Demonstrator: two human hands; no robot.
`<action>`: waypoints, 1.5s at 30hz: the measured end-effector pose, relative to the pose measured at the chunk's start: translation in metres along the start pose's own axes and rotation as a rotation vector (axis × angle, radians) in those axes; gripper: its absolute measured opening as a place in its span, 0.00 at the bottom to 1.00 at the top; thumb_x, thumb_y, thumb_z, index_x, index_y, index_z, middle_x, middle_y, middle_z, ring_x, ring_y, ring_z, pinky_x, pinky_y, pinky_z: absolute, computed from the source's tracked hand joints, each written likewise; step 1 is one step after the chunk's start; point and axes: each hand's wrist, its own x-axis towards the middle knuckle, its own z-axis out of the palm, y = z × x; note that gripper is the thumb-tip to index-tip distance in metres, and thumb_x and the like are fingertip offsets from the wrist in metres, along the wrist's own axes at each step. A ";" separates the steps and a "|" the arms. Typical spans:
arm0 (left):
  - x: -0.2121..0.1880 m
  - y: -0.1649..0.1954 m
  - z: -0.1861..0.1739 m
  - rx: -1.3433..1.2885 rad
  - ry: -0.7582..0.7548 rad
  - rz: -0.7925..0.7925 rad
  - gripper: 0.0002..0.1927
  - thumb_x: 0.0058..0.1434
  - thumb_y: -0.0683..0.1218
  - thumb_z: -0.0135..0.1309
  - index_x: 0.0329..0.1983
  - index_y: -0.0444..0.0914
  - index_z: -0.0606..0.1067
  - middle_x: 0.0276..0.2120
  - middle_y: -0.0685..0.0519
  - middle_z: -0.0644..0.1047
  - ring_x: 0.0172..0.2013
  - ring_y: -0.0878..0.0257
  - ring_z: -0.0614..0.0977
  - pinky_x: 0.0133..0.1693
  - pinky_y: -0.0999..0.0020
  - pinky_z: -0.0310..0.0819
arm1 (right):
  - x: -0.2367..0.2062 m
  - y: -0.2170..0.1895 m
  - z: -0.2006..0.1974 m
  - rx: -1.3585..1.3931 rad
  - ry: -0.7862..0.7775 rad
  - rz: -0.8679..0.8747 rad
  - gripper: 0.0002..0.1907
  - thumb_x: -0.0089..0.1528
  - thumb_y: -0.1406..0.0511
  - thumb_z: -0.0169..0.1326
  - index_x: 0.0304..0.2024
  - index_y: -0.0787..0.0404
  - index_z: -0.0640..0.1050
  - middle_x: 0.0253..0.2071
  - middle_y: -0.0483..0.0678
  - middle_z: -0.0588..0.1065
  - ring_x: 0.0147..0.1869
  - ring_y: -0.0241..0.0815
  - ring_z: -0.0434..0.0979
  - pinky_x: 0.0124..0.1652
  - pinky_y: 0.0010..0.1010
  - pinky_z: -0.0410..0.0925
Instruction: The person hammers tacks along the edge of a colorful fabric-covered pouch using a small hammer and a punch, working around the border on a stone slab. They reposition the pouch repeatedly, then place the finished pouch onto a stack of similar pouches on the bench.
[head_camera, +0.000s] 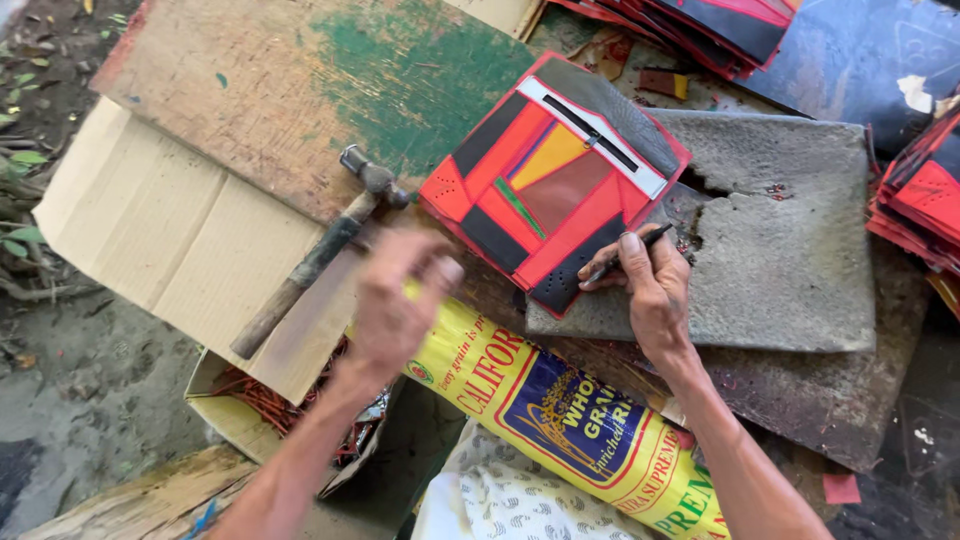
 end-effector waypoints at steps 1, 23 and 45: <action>-0.010 0.004 0.018 -0.279 -0.111 -0.145 0.13 0.64 0.42 0.60 0.51 0.36 0.78 0.46 0.51 0.77 0.42 0.65 0.82 0.45 0.68 0.79 | 0.000 0.002 -0.001 0.072 0.009 -0.009 0.10 0.74 0.63 0.42 0.40 0.62 0.66 0.35 0.52 0.76 0.38 0.42 0.80 0.39 0.34 0.78; -0.026 0.076 0.109 -1.028 -0.104 -0.250 0.14 0.62 0.34 0.62 0.51 0.33 0.80 0.35 0.57 0.78 0.35 0.74 0.77 0.40 0.78 0.74 | -0.063 -0.031 -0.030 0.404 0.118 0.270 0.09 0.65 0.67 0.57 0.47 0.60 0.73 0.27 0.39 0.72 0.18 0.26 0.59 0.17 0.20 0.52; 0.114 0.237 0.226 -0.973 -0.182 -0.056 0.13 0.57 0.36 0.66 0.46 0.33 0.82 0.32 0.57 0.78 0.32 0.71 0.76 0.35 0.75 0.72 | -0.063 -0.186 -0.251 -0.084 0.471 -0.415 0.14 0.65 0.74 0.57 0.53 0.60 0.77 0.34 0.37 0.74 0.24 0.25 0.61 0.23 0.19 0.57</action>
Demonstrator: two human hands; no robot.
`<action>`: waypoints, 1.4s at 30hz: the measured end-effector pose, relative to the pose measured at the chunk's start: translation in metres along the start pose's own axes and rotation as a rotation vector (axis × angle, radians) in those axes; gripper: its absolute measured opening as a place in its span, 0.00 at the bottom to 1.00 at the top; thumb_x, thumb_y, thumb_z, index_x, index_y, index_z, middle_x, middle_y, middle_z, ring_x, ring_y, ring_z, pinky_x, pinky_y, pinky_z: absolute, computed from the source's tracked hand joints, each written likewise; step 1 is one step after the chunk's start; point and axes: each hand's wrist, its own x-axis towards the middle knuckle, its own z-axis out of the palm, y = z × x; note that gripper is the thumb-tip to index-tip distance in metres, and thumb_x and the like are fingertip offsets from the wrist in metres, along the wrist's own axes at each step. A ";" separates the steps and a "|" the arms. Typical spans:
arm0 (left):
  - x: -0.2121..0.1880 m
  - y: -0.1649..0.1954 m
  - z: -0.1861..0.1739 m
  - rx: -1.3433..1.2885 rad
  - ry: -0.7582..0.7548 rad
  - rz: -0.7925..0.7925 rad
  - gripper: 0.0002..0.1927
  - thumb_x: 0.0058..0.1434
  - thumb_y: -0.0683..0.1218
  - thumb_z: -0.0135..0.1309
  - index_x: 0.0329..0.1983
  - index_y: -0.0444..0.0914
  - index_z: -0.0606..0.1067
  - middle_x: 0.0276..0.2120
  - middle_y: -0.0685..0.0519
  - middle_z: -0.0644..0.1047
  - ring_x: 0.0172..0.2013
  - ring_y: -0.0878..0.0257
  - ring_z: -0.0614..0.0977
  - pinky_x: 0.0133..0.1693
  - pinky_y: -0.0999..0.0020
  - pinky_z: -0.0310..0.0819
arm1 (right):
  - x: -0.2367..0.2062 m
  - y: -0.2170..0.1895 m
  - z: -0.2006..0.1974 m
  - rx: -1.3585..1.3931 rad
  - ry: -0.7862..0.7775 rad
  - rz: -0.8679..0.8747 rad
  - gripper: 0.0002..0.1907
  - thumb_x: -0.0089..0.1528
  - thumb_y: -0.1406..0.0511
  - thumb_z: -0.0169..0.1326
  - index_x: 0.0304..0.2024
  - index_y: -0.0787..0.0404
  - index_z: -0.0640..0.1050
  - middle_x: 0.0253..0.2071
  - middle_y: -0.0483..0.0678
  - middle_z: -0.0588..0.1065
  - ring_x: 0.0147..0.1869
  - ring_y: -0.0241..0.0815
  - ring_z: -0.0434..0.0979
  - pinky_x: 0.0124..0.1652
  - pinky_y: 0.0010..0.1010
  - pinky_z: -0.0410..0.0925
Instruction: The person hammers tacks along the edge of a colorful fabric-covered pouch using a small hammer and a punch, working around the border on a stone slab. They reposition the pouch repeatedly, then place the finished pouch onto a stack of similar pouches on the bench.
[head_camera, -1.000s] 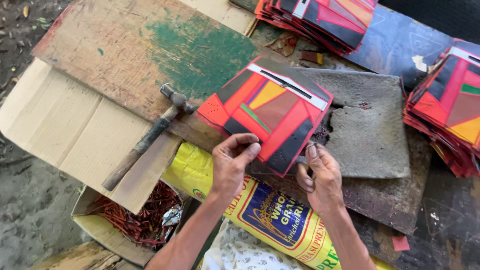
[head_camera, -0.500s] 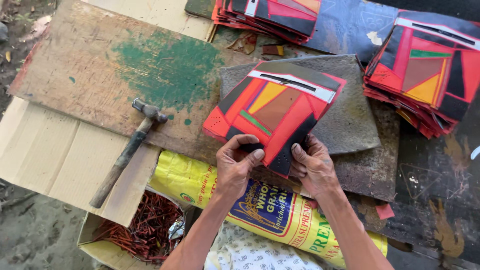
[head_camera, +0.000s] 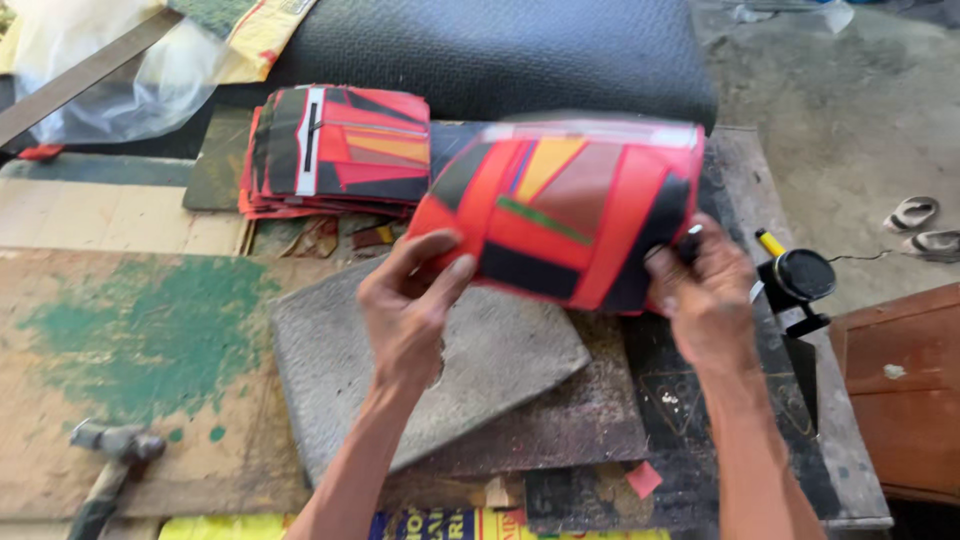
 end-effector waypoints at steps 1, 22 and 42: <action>0.013 -0.007 0.018 0.016 -0.039 0.058 0.12 0.58 0.37 0.66 0.45 0.33 0.81 0.33 0.58 0.78 0.33 0.72 0.76 0.36 0.76 0.73 | 0.013 0.000 -0.014 0.016 0.014 -0.015 0.11 0.67 0.74 0.58 0.52 0.60 0.76 0.34 0.38 0.73 0.24 0.25 0.61 0.23 0.20 0.56; 0.071 -0.101 0.103 0.540 -0.248 0.008 0.32 0.59 0.45 0.59 0.65 0.29 0.66 0.55 0.38 0.78 0.54 0.50 0.82 0.58 0.61 0.73 | 0.023 0.093 -0.070 -0.657 0.455 0.013 0.16 0.74 0.62 0.47 0.57 0.66 0.78 0.51 0.54 0.79 0.53 0.44 0.80 0.53 0.33 0.70; 0.167 0.045 -0.141 0.928 0.426 0.514 0.21 0.60 0.38 0.60 0.56 0.28 0.72 0.44 0.35 0.81 0.44 0.45 0.84 0.44 0.55 0.79 | -0.040 0.163 0.183 -0.670 -0.248 0.138 0.09 0.67 0.61 0.51 0.44 0.58 0.79 0.22 0.51 0.73 0.25 0.41 0.72 0.28 0.35 0.67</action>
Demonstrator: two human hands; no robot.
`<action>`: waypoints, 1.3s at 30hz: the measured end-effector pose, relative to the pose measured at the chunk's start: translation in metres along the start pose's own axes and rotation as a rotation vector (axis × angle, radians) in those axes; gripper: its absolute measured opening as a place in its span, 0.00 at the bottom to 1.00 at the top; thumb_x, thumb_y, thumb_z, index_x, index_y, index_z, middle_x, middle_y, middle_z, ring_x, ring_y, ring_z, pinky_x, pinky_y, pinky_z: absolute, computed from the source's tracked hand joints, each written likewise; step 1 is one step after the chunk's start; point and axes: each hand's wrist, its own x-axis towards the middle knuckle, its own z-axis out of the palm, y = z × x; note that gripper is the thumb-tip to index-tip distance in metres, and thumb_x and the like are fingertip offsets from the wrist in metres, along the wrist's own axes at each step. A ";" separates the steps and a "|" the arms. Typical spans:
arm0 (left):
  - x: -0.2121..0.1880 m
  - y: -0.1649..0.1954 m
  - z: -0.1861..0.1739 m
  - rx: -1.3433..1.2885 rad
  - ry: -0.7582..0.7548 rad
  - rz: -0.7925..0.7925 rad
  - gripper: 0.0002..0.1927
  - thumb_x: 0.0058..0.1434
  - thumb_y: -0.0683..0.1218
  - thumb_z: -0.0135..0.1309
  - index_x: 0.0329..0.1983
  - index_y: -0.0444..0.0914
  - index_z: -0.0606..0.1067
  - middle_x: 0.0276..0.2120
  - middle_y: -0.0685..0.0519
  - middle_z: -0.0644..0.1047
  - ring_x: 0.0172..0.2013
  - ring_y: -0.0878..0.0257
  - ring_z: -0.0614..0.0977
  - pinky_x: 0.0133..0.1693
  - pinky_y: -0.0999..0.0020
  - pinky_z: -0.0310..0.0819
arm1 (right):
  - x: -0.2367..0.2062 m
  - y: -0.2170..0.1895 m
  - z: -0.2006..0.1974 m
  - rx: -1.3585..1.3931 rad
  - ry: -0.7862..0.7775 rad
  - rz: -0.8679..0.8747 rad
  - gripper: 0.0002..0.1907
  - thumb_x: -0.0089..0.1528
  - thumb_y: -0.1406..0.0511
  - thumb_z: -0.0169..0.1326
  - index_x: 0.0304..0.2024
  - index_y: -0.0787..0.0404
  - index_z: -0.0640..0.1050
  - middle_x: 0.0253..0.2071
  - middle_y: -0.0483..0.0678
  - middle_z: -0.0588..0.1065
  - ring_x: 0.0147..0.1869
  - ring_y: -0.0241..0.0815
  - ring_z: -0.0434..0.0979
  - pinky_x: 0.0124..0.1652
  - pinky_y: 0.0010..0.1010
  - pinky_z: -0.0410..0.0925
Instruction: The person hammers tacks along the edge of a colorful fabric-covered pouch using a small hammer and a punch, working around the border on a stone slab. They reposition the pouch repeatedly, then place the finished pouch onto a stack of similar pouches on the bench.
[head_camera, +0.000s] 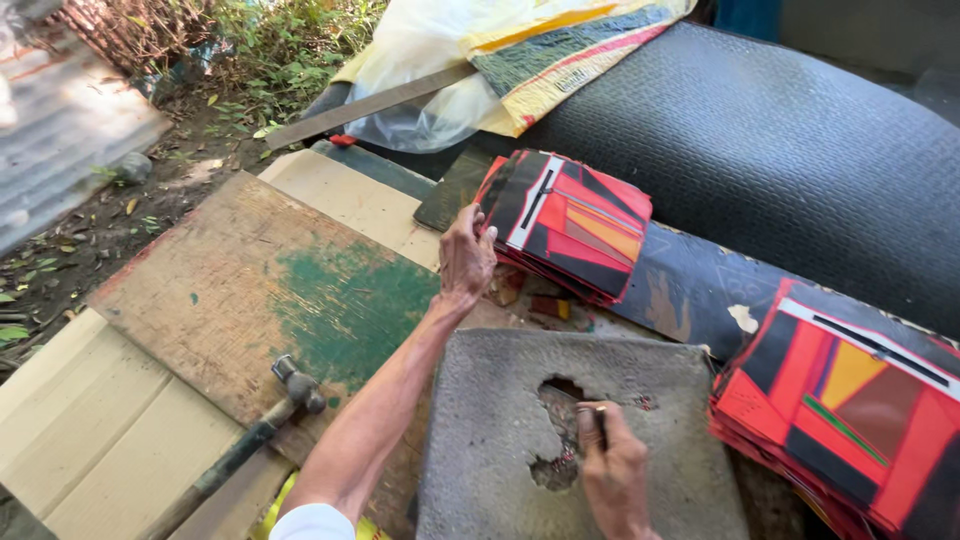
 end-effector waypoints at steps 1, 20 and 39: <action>0.004 -0.003 0.000 0.013 -0.046 -0.021 0.21 0.60 0.39 0.61 0.55 0.28 0.72 0.44 0.35 0.80 0.44 0.44 0.84 0.45 0.54 0.79 | 0.001 -0.009 0.007 0.005 -0.013 -0.066 0.09 0.67 0.61 0.52 0.44 0.58 0.78 0.23 0.51 0.74 0.25 0.41 0.73 0.29 0.34 0.68; 0.014 -0.007 0.034 0.306 -0.102 0.076 0.27 0.49 0.35 0.64 0.52 0.32 0.67 0.46 0.39 0.71 0.50 0.44 0.74 0.53 0.51 0.66 | 0.015 -0.026 0.023 -0.143 -0.008 -0.133 0.08 0.65 0.63 0.53 0.43 0.57 0.79 0.23 0.55 0.76 0.24 0.48 0.79 0.29 0.37 0.70; -0.137 -0.063 -0.153 -0.207 -0.404 -0.268 0.37 0.59 0.41 0.69 0.67 0.28 0.63 0.53 0.38 0.76 0.50 0.53 0.80 0.49 0.62 0.76 | 0.007 0.029 -0.027 1.200 -0.383 0.423 0.29 0.72 0.52 0.44 0.52 0.74 0.77 0.40 0.56 0.82 0.36 0.40 0.81 0.35 0.28 0.76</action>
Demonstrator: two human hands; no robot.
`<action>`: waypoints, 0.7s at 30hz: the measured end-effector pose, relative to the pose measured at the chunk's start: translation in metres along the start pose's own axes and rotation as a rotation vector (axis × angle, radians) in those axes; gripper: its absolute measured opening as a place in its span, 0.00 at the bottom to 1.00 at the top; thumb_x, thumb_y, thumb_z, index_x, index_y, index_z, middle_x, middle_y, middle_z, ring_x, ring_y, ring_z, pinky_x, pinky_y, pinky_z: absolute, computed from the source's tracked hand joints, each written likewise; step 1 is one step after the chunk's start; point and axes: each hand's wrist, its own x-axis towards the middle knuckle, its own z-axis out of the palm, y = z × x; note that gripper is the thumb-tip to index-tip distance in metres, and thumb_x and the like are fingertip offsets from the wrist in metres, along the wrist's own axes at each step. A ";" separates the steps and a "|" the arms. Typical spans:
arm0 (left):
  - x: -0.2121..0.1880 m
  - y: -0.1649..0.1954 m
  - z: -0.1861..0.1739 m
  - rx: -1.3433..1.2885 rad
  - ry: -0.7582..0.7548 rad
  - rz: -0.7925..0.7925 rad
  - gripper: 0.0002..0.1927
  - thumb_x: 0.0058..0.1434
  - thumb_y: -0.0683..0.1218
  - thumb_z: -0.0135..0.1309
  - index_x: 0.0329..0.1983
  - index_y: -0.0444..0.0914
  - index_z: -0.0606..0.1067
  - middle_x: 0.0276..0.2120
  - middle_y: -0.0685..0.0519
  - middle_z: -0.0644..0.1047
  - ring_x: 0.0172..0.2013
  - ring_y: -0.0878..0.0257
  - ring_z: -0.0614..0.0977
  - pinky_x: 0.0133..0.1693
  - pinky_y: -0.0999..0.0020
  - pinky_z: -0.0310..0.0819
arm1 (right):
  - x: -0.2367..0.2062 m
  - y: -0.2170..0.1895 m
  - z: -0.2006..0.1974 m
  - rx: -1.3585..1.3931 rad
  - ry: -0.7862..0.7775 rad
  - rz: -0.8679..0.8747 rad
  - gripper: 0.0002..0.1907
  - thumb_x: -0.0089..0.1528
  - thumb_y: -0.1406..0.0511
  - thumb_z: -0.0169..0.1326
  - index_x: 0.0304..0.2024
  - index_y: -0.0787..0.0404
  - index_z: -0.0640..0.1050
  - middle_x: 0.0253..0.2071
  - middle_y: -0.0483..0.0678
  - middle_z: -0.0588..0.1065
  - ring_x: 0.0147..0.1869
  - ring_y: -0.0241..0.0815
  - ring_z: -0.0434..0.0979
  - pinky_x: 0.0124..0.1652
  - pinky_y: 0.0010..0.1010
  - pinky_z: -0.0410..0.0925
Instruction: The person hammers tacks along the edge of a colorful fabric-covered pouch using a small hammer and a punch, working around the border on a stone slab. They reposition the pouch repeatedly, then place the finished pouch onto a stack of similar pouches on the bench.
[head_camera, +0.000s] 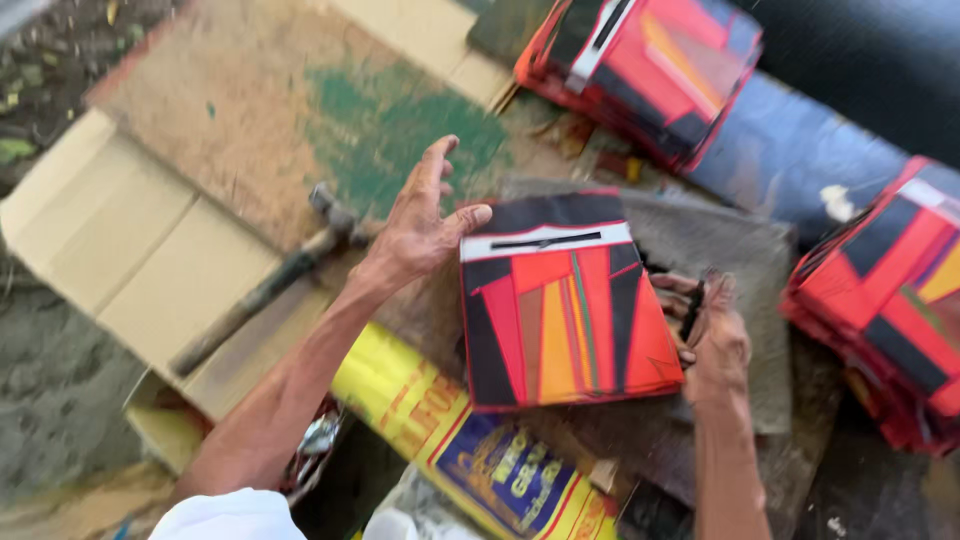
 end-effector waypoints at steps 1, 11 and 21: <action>-0.014 -0.011 -0.002 0.222 0.053 0.066 0.40 0.59 0.42 0.72 0.68 0.27 0.62 0.55 0.36 0.73 0.52 0.50 0.77 0.50 0.60 0.73 | -0.006 0.002 0.001 -0.047 -0.042 -0.009 0.26 0.73 0.55 0.49 0.52 0.76 0.78 0.36 0.57 0.80 0.30 0.39 0.77 0.30 0.27 0.72; -0.091 -0.038 0.003 -0.723 -0.104 -0.297 0.21 0.58 0.35 0.66 0.55 0.30 0.77 0.46 0.51 0.80 0.45 0.64 0.81 0.49 0.69 0.79 | -0.001 0.007 0.064 -1.020 0.049 -0.421 0.18 0.63 0.77 0.62 0.56 0.70 0.78 0.45 0.45 0.77 0.46 0.30 0.77 0.48 0.22 0.73; -0.108 -0.049 0.017 -0.658 0.193 -0.332 0.22 0.61 0.34 0.62 0.57 0.28 0.73 0.43 0.48 0.80 0.40 0.67 0.83 0.44 0.72 0.83 | -0.073 0.044 0.073 -0.731 0.320 -0.461 0.19 0.80 0.56 0.47 0.55 0.67 0.76 0.40 0.43 0.69 0.39 0.29 0.65 0.36 0.21 0.58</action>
